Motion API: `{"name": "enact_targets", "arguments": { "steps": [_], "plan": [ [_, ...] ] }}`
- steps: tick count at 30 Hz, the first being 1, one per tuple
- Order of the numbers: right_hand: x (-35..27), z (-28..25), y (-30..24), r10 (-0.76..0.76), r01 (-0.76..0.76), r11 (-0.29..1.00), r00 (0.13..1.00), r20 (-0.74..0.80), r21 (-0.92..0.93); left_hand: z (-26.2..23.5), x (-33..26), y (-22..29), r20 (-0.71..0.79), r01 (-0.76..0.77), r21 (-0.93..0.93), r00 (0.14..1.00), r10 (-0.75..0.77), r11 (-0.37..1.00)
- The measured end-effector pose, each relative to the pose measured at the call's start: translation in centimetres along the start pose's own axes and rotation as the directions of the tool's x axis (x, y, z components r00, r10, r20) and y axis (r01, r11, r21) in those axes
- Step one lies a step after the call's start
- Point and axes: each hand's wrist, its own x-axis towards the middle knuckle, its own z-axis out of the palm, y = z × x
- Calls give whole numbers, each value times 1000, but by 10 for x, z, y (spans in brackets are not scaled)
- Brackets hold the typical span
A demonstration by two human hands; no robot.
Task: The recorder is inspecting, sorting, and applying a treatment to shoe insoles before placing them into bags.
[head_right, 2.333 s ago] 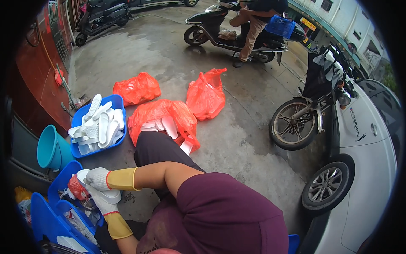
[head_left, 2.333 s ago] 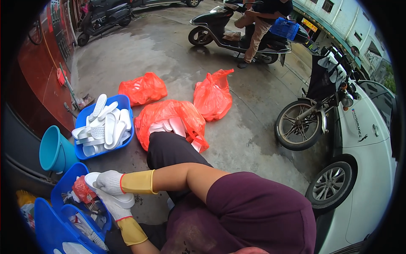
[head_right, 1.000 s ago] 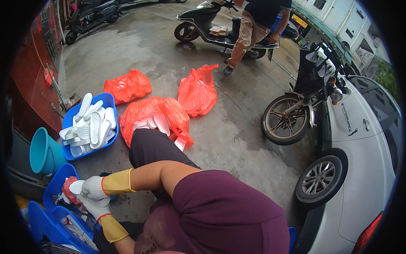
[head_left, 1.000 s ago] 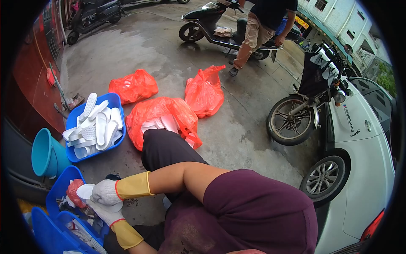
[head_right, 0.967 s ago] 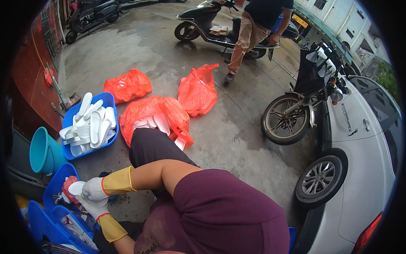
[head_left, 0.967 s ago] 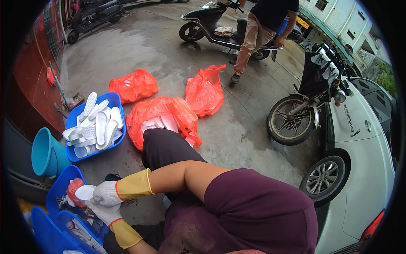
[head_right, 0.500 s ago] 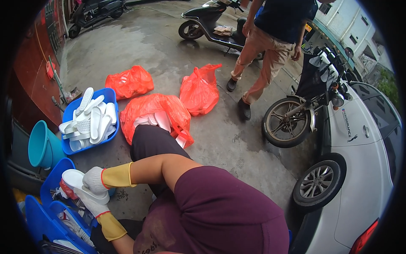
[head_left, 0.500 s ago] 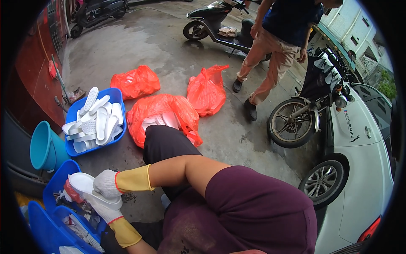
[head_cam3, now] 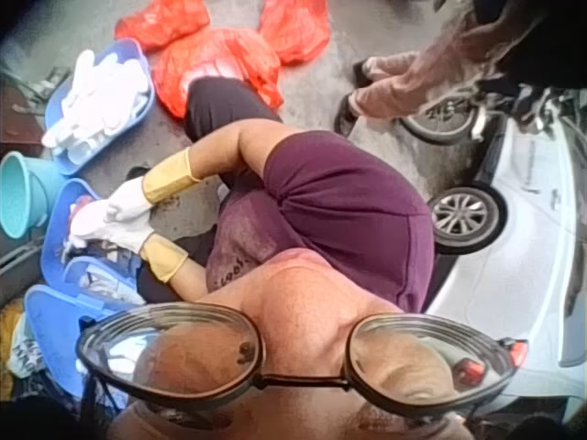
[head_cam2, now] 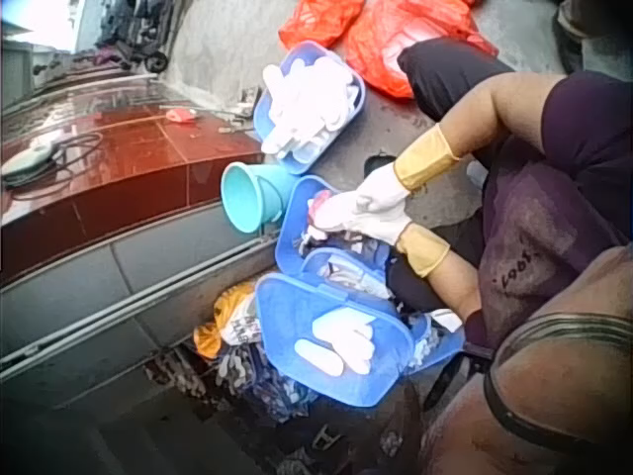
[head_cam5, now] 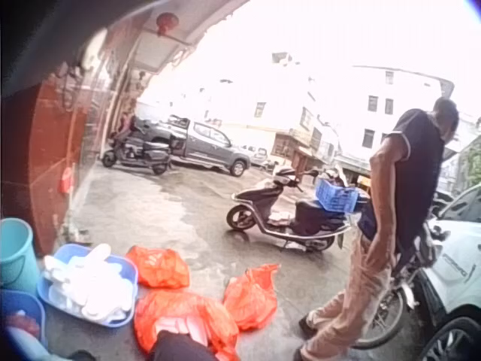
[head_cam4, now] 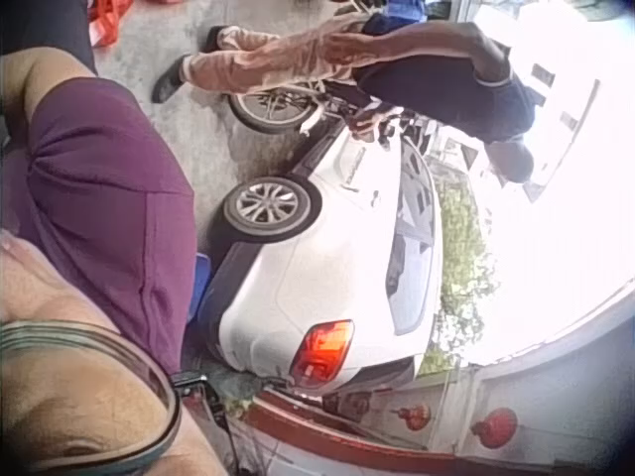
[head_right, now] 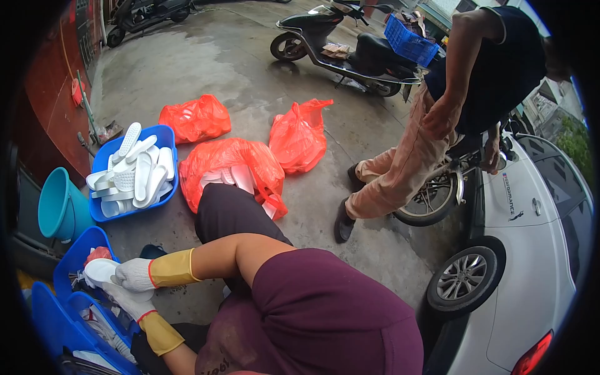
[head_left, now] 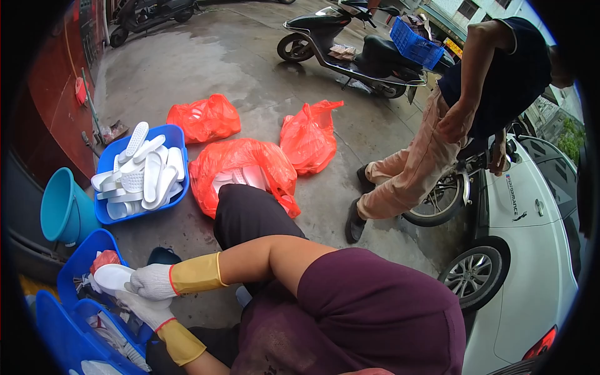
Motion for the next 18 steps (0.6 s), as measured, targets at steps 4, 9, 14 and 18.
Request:
{"name": "enact_targets", "arguments": {
  "steps": [4,9,14,18],
  "plan": [
    [-22,-5,16,-11,14,987,1000,21,-161,-3,5,-5,75,-168,196,985,156,966],
    [20,-31,26,69,-116,957,981,-181,-266,-4,10,-38,438,33,-3,898,-29,999],
    [60,-42,50,-204,144,947,961,-189,-287,22,-15,-65,350,189,-97,925,-145,977],
    [18,-11,32,-188,200,973,976,-109,111,-25,48,-60,212,-163,-24,963,164,986]
  ]
}}
